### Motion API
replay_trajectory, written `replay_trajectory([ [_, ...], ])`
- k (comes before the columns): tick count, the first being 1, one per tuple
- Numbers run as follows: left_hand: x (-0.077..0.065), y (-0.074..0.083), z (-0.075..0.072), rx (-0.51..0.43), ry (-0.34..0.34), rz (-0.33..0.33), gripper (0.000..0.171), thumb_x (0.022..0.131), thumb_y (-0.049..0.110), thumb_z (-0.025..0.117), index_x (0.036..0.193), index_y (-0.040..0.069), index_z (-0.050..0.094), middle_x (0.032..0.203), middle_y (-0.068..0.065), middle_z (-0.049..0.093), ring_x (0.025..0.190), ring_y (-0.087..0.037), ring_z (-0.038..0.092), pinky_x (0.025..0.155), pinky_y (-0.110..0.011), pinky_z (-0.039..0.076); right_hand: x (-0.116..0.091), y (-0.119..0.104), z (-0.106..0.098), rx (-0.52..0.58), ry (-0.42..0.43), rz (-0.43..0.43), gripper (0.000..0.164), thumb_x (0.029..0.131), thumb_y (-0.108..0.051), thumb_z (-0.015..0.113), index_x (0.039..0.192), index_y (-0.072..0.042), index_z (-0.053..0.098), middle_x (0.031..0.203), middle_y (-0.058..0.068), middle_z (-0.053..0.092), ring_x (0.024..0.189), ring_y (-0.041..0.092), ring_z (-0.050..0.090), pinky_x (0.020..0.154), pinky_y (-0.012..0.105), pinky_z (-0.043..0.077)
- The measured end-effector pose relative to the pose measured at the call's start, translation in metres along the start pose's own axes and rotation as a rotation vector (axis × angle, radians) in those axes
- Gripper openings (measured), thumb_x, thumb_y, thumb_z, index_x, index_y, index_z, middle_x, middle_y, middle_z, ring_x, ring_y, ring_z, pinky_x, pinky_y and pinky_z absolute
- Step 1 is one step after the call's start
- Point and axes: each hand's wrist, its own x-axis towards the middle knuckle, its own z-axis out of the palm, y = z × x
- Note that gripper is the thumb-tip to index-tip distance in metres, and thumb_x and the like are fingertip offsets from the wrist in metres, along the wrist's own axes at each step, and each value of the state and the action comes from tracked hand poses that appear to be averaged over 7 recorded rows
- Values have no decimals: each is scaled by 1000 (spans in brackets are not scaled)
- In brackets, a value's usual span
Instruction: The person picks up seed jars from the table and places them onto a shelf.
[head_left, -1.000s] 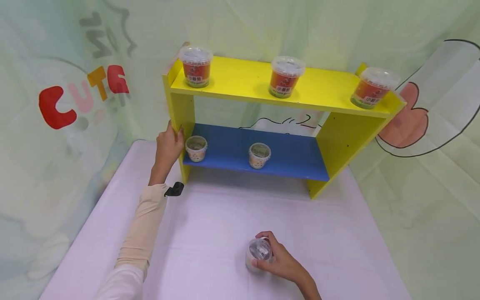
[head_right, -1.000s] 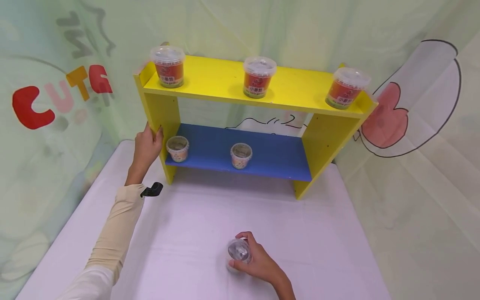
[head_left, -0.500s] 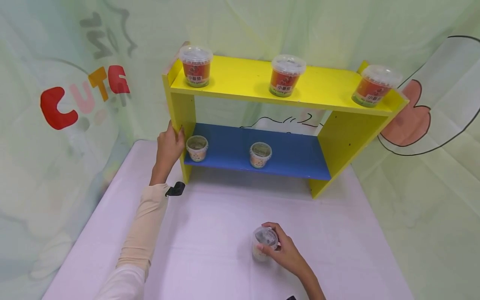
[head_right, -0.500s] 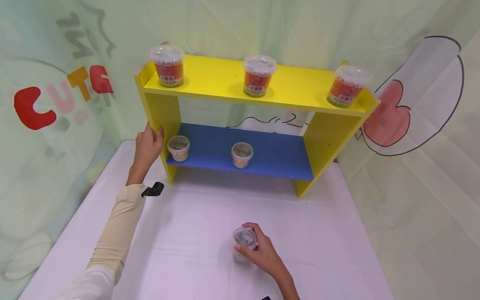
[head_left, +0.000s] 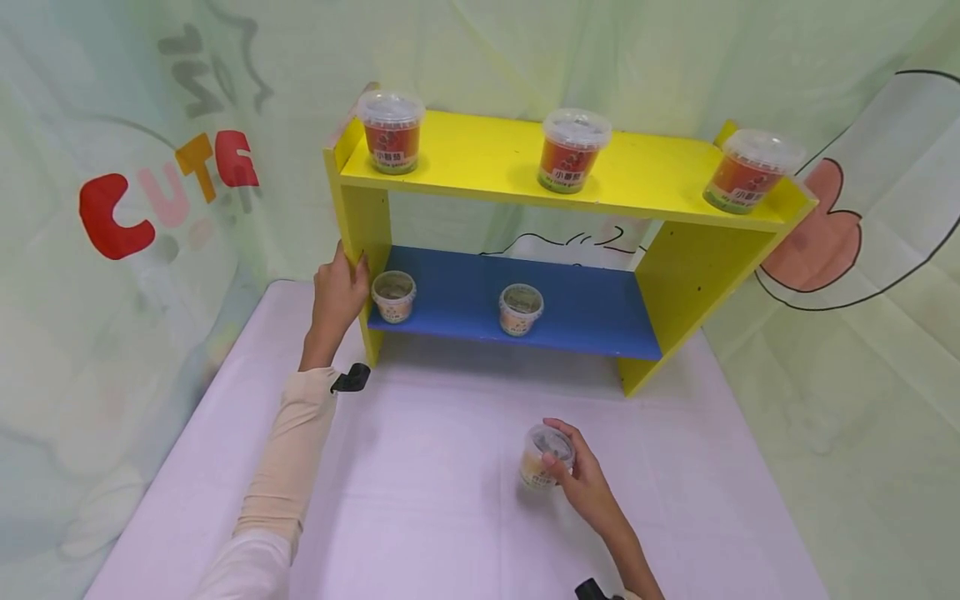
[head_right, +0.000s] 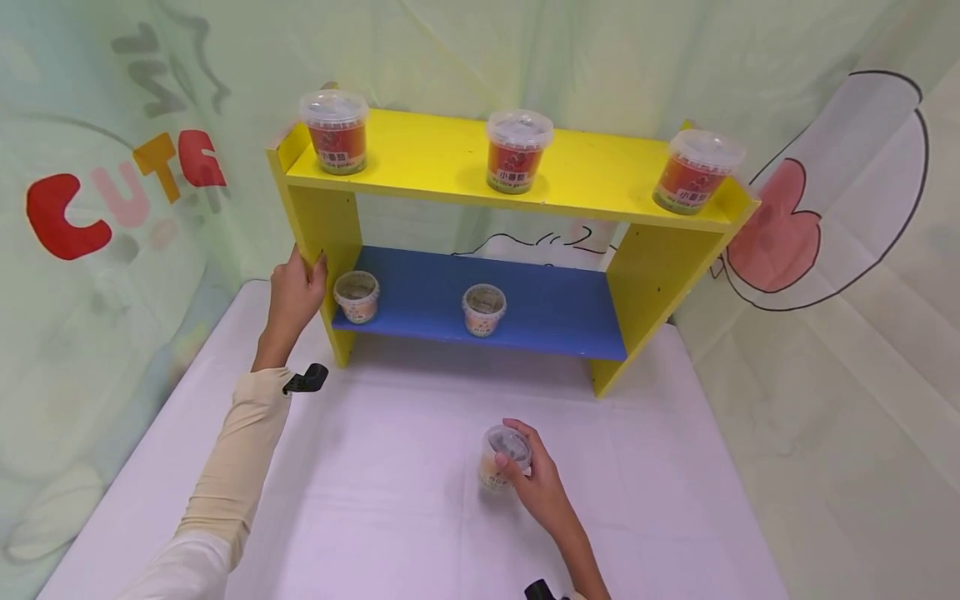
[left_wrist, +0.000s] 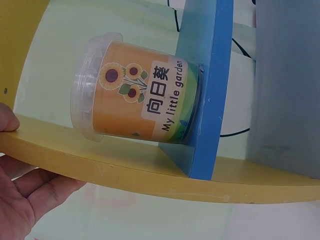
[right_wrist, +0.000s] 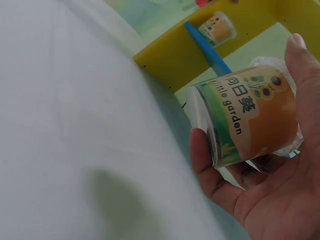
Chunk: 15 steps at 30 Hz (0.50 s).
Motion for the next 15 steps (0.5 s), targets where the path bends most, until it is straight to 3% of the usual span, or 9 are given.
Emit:
replay_trajectory([
  [4,1,0,0,6,7,5,35,102,22,45,124,-5,48,96,-29,67,75,-41,68,66,-50,56,5,-3,-4,82,5,5,44,100,-6,51,142,-7,39,124,10,47,99,7,52,71,29,55],
  [10,2,0,0,0,-1,1,34,101,20,47,124,-5,49,98,-29,67,79,-42,69,68,-51,57,9,-8,-9,164,19,22,45,103,-19,49,143,-5,36,121,-1,47,100,8,55,76,29,55],
  [15,2,-2,1,-1,8,5,33,101,20,47,122,-5,49,98,-29,67,79,-42,69,67,-50,57,14,-16,-15,189,24,23,49,102,-23,51,145,-6,34,124,-2,46,103,7,54,79,26,55],
])
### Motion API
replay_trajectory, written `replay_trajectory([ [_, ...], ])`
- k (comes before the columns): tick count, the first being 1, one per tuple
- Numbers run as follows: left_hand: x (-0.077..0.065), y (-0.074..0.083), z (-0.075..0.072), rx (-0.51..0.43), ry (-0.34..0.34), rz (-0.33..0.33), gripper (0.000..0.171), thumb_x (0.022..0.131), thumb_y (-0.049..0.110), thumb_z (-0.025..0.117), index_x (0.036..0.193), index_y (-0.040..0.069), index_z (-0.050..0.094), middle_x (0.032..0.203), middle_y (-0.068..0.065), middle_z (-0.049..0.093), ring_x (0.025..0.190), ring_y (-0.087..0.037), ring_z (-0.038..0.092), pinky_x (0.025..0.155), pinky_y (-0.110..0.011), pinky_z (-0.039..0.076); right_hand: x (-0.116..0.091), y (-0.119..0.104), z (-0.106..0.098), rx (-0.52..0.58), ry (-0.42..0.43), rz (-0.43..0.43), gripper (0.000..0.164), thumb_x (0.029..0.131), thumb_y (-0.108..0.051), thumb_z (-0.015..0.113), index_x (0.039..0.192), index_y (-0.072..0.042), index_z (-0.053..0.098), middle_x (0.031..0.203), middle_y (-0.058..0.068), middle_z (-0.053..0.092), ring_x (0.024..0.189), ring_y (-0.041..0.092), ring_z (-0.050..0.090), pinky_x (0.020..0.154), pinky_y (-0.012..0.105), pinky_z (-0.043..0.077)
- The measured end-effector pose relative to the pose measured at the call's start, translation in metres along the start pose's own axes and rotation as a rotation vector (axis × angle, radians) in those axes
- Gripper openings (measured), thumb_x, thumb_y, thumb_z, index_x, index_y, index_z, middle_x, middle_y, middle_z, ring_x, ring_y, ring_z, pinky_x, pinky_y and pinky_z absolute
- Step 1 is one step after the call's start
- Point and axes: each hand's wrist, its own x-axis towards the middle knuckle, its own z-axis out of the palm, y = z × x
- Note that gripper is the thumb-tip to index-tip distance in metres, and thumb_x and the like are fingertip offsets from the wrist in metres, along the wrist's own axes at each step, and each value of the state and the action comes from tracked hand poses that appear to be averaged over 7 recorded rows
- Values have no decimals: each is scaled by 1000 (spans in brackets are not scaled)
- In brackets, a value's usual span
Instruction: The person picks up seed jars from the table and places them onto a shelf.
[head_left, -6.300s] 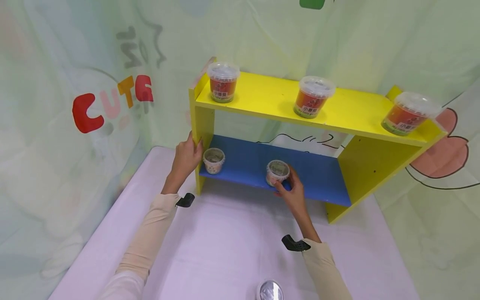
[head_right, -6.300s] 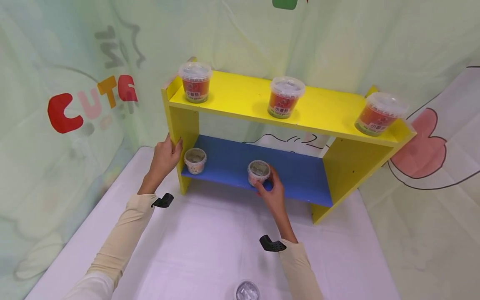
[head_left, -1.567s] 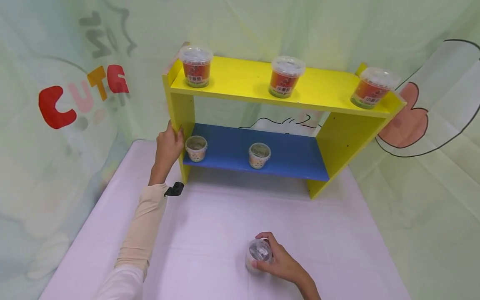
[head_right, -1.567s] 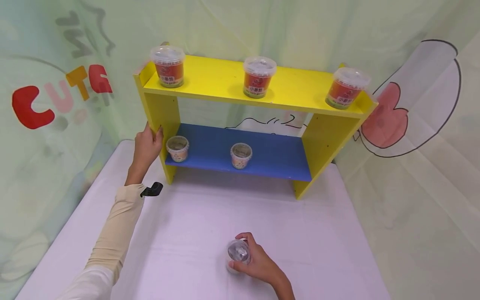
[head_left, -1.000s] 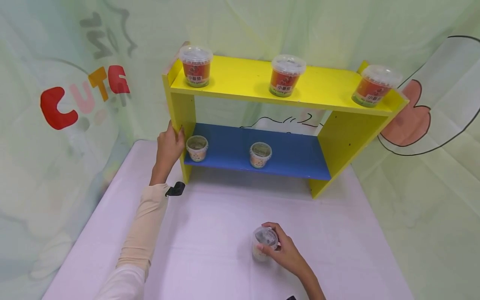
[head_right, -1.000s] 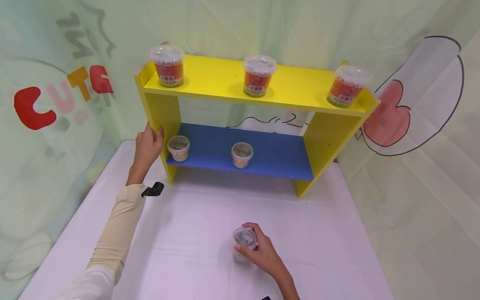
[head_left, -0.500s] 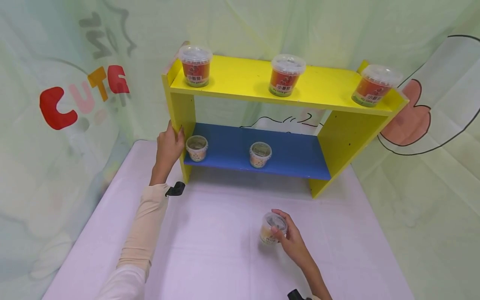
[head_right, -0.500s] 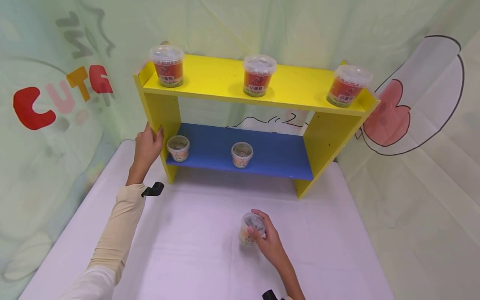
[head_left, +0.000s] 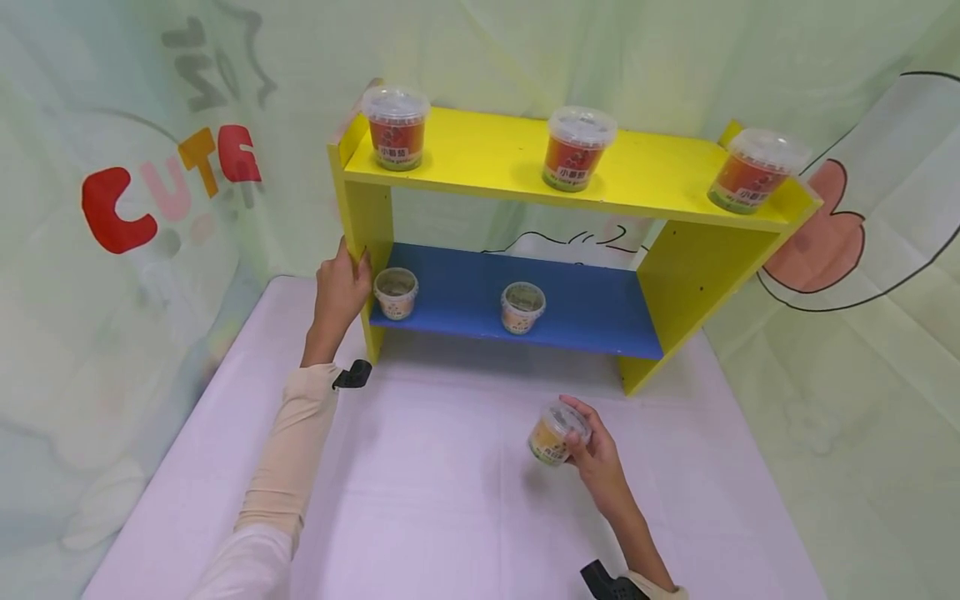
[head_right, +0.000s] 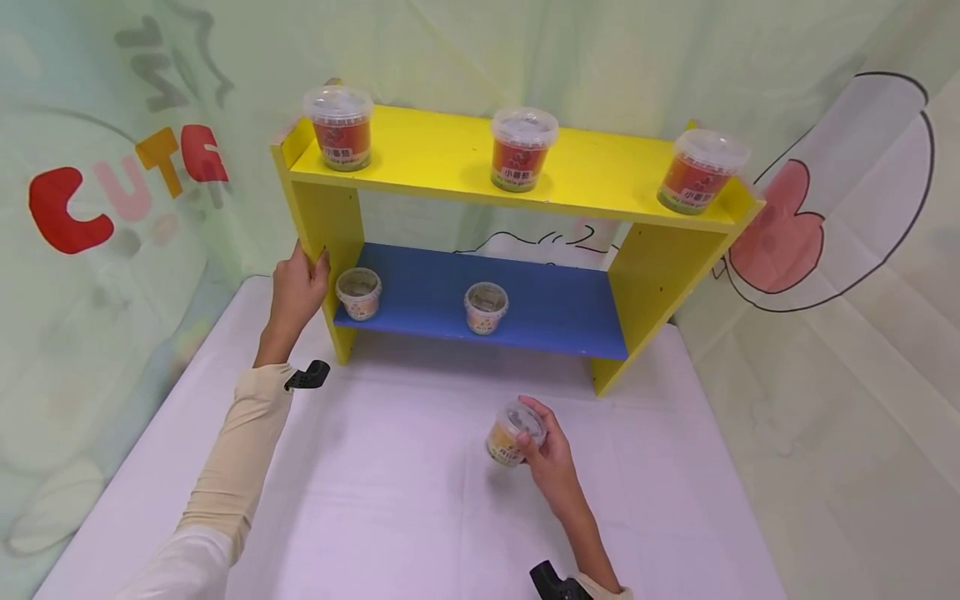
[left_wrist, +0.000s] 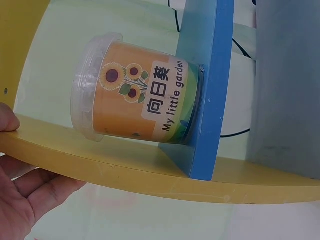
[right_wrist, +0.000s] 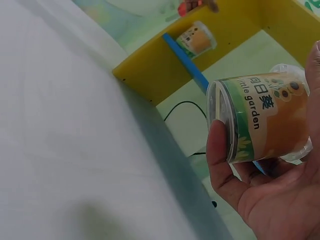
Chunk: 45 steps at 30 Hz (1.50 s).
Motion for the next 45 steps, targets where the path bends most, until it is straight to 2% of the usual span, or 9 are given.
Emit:
replay_trajectory([
  [5,0,0,0,-1,8,7,34,101,21,47,123,-5,49,97,-29,67,77,-42,69,66,-50,57,6,-8,-6,31,6,1,51,102,-21,52,146,-6,32,128,-2,44,107,7,54,83,24,54],
  [11,0,1,-1,2,2,2,36,101,22,46,124,-6,49,97,-29,67,76,-42,69,66,-50,57,12,-15,-11,56,13,-30,54,99,-10,56,147,-5,32,129,-7,46,110,2,53,86,19,52],
  [18,0,-2,0,10,9,13,34,102,21,45,121,-6,49,86,-27,65,69,-40,66,61,-49,55,18,-22,-12,117,10,-75,63,92,3,61,146,-6,31,129,-5,47,110,3,54,88,17,51],
  [23,-1,-3,1,8,16,25,34,102,22,45,121,-6,50,84,-26,65,67,-39,65,60,-49,54,24,-28,-16,92,73,-60,64,91,4,62,145,-8,32,130,-3,44,110,6,52,86,16,51],
  [29,0,-2,0,11,22,24,34,102,22,45,121,-6,50,80,-25,64,64,-38,63,57,-47,52,31,-32,-27,93,139,-86,62,91,6,59,145,-6,32,132,-3,44,114,9,50,89,14,49],
  [36,0,-2,0,16,19,23,36,102,23,45,123,-6,49,84,-26,65,66,-39,65,58,-48,53,42,-37,-43,85,217,-91,62,93,2,58,146,-9,28,131,-4,43,114,9,49,87,11,48],
  [41,0,-3,1,17,15,23,35,101,21,46,123,-6,49,86,-27,66,67,-39,66,58,-48,54,54,-39,-56,140,322,-87,59,93,3,59,141,-15,29,130,-4,44,115,9,50,90,10,46],
  [45,0,-3,1,17,16,21,35,101,21,47,124,-5,49,87,-27,66,69,-39,66,59,-48,54,63,-40,-67,157,405,-91,57,92,2,61,139,-14,33,129,-4,46,117,10,49,92,8,44],
])
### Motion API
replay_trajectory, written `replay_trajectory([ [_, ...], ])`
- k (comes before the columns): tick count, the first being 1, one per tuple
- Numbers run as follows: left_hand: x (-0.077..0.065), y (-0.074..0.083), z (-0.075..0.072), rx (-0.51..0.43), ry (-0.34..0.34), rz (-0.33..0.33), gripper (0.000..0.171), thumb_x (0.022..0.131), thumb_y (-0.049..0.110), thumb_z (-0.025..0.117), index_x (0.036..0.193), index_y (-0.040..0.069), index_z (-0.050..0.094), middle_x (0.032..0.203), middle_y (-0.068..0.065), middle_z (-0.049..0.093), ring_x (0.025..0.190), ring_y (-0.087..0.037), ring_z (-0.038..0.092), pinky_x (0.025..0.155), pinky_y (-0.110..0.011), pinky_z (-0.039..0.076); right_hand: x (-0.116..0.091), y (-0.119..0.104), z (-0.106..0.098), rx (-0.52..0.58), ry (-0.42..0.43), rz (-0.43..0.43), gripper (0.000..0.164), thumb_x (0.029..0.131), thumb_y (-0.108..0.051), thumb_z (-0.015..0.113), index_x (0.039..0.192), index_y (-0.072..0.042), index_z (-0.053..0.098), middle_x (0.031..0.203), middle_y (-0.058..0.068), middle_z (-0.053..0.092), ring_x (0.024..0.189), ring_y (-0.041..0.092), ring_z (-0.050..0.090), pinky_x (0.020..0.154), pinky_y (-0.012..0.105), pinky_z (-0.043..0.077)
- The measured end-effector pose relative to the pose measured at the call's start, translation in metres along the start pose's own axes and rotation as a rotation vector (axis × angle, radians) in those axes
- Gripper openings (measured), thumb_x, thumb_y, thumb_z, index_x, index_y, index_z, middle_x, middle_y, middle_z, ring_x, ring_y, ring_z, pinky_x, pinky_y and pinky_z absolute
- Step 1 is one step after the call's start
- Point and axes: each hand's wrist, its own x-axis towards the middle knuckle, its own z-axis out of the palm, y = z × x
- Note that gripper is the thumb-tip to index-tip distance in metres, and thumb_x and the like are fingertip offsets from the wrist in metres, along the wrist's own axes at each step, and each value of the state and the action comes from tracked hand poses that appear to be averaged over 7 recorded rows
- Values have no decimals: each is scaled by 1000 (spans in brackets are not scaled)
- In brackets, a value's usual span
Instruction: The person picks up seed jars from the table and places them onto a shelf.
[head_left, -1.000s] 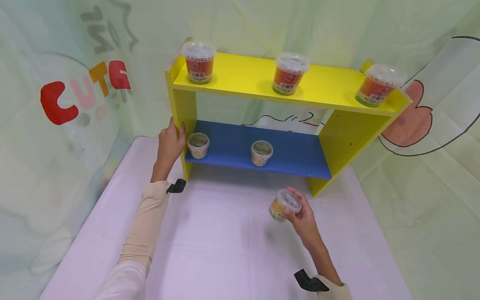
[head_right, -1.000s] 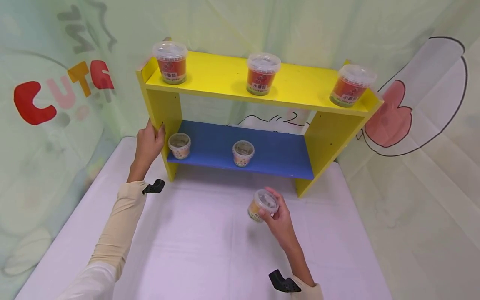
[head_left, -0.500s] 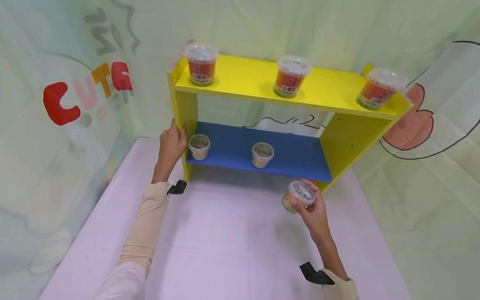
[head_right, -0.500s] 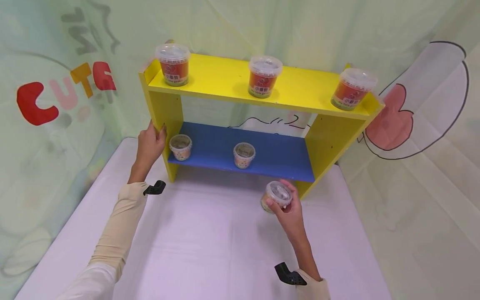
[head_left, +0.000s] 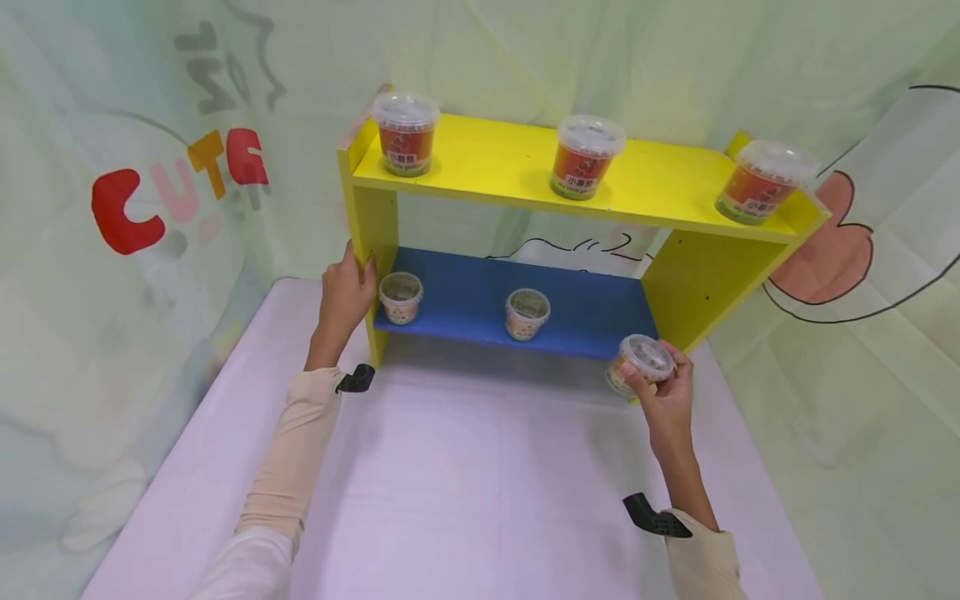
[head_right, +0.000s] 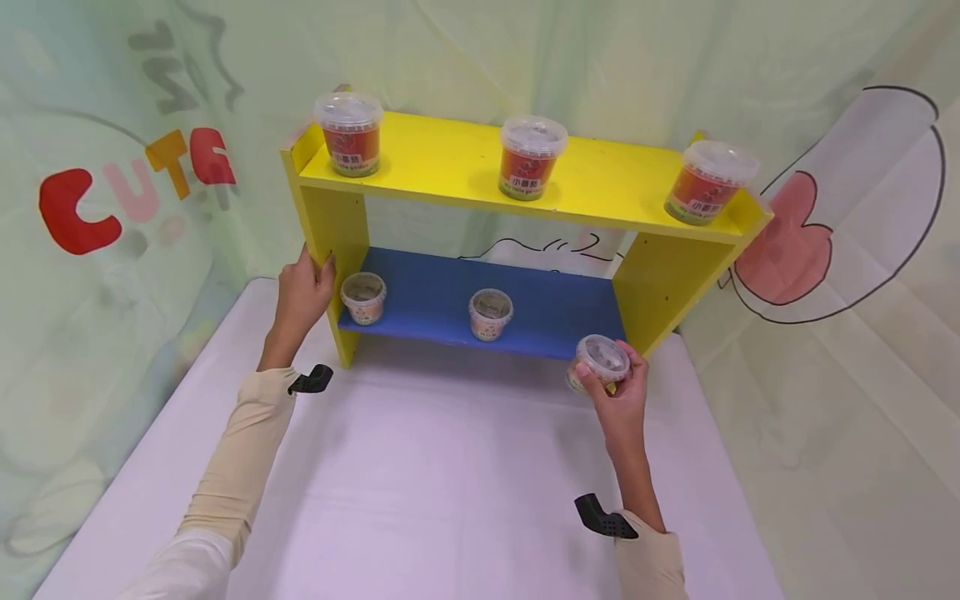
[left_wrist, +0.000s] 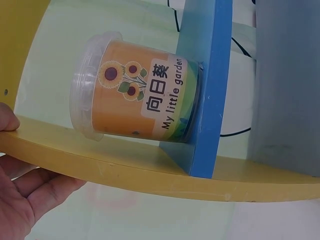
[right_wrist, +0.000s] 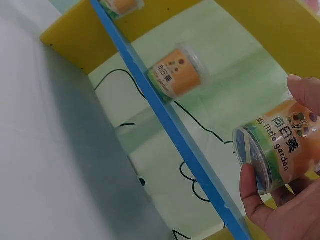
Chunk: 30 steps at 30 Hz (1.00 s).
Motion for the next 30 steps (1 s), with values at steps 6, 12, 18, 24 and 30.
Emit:
replay_trajectory([
  [6,-1,0,0,0,0,0,35,101,23,46,122,-5,49,85,-26,65,67,-38,65,59,-48,54,9,0,-7,-101,48,25,61,91,-6,66,143,-14,36,130,-8,45,124,10,44,97,8,40],
  [12,0,0,-1,-2,4,0,34,101,22,46,121,-6,50,85,-26,65,66,-37,64,59,-47,54,13,4,-8,-128,63,21,63,90,-8,68,145,-14,37,133,-7,44,128,12,42,100,9,39],
  [18,-1,0,0,1,7,5,33,101,21,46,120,-6,50,85,-27,65,65,-38,64,58,-48,53,18,11,-9,-83,55,-29,64,91,-5,66,146,-11,35,135,-4,43,128,13,42,101,9,38],
  [24,1,-2,0,11,16,2,32,101,21,47,119,-6,51,84,-26,65,65,-38,64,57,-47,52,28,18,-9,-56,66,-96,57,90,-1,65,142,-11,44,132,-2,46,120,15,45,97,10,40],
  [30,0,-2,1,16,15,10,31,101,20,47,116,-6,51,78,-24,62,62,-35,61,55,-45,51,37,25,-11,-155,113,-96,53,90,-7,68,139,-13,48,132,-5,49,120,13,45,97,11,40],
])
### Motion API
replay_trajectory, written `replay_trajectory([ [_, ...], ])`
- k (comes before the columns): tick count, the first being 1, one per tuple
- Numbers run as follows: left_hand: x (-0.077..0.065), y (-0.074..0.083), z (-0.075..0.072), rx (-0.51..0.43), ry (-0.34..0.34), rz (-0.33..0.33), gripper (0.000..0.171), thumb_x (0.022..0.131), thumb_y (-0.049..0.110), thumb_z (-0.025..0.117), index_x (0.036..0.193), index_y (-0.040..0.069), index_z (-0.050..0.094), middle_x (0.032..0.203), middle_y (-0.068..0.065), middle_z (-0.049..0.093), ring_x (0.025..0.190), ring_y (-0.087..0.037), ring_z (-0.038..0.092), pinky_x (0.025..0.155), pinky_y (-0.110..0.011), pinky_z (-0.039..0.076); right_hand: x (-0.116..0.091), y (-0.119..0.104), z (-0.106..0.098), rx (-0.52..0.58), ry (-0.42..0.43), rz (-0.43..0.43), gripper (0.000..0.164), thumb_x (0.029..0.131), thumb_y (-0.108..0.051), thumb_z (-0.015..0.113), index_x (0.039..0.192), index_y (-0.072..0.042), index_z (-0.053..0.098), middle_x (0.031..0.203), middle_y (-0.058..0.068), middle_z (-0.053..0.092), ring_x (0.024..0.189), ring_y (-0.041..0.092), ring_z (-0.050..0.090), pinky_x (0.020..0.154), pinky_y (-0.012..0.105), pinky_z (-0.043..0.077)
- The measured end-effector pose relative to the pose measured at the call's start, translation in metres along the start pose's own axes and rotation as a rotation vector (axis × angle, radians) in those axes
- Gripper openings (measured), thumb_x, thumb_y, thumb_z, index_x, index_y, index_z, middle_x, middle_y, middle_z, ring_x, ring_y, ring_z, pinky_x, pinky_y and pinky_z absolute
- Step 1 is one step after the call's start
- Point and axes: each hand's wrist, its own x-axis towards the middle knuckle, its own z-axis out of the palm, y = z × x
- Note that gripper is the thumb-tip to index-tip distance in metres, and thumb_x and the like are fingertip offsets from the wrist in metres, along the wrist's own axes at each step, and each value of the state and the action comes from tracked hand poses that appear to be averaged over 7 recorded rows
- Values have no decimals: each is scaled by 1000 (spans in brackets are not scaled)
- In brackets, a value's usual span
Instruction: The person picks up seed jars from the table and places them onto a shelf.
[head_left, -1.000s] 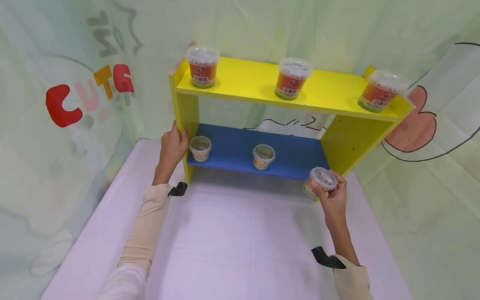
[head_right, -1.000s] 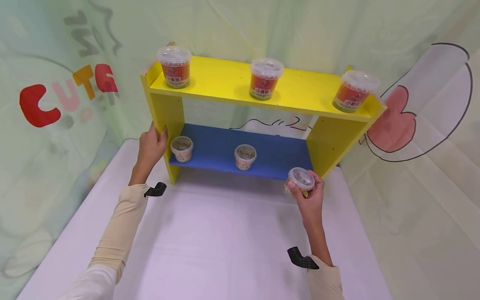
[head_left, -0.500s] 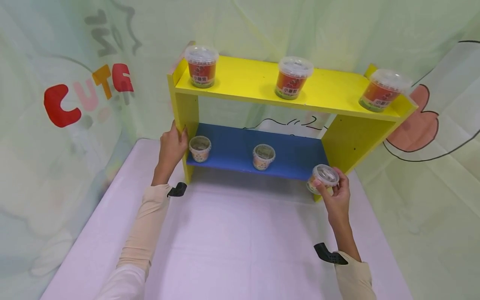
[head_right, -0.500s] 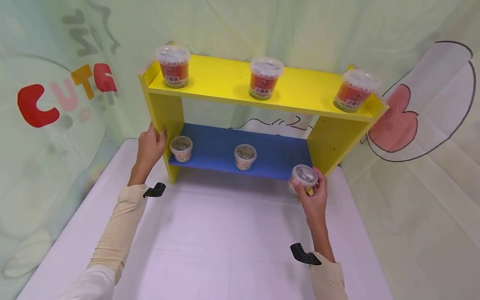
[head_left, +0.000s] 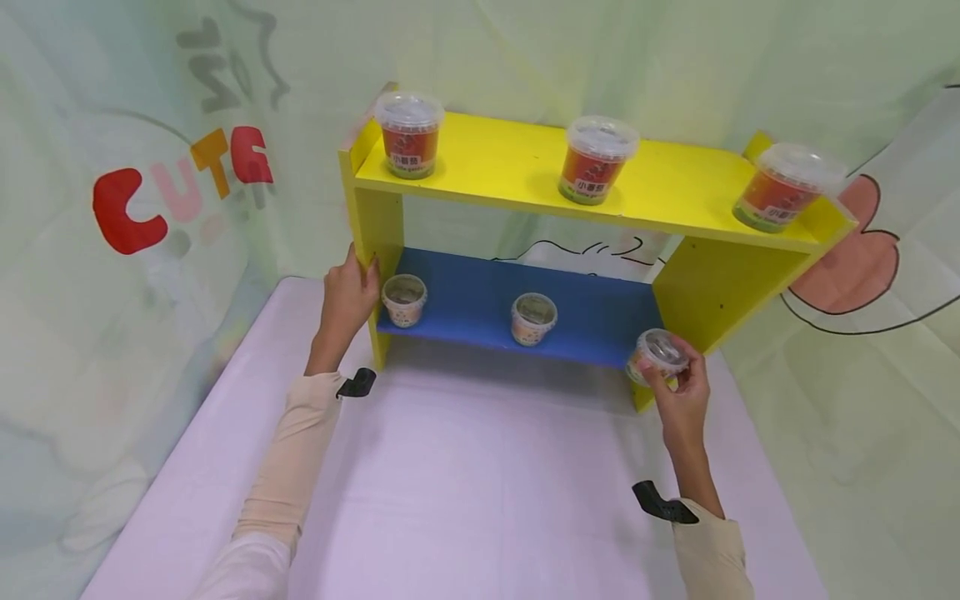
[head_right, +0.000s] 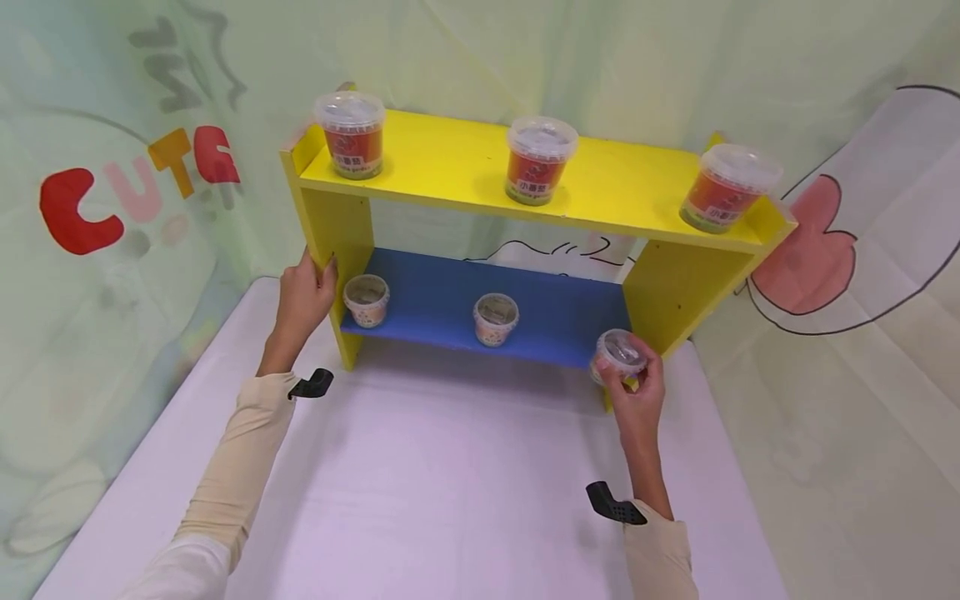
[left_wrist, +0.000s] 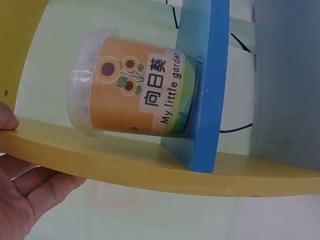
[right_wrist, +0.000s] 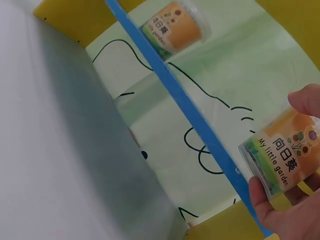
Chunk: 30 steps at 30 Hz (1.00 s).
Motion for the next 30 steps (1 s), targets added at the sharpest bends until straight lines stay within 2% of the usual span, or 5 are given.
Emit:
replay_trajectory([
  [15,-4,1,-3,5,-6,-16,33,101,21,48,121,-6,50,89,-27,67,71,-39,68,63,-48,57,13,15,-5,-220,-9,-53,53,89,-16,70,138,-12,51,138,5,51,116,5,44,104,27,37],
  [19,-3,1,-2,-11,-6,-13,34,100,20,49,123,-6,49,98,-28,68,80,-41,70,68,-49,57,9,-2,-1,-268,-23,-93,45,89,-10,65,132,-5,57,134,12,53,112,4,44,104,28,39],
  [23,-2,0,0,-19,-7,-17,34,100,17,52,125,-5,49,104,-28,68,86,-43,70,72,-50,57,2,-24,4,-275,-48,-63,41,91,-8,61,131,-1,57,136,19,49,114,12,47,87,19,51],
  [26,-2,0,0,-19,-9,-19,34,99,16,52,125,-5,49,106,-28,68,88,-43,70,73,-50,57,3,-23,4,-247,-63,-36,41,92,-7,60,133,-1,56,137,22,47,116,21,52,65,9,49],
  [30,0,-1,2,-20,-6,-16,33,99,15,52,125,-5,49,107,-29,68,89,-43,70,73,-51,57,7,-21,6,-249,-65,6,43,93,-10,61,135,-4,54,139,16,47,111,14,53,63,12,51],
])
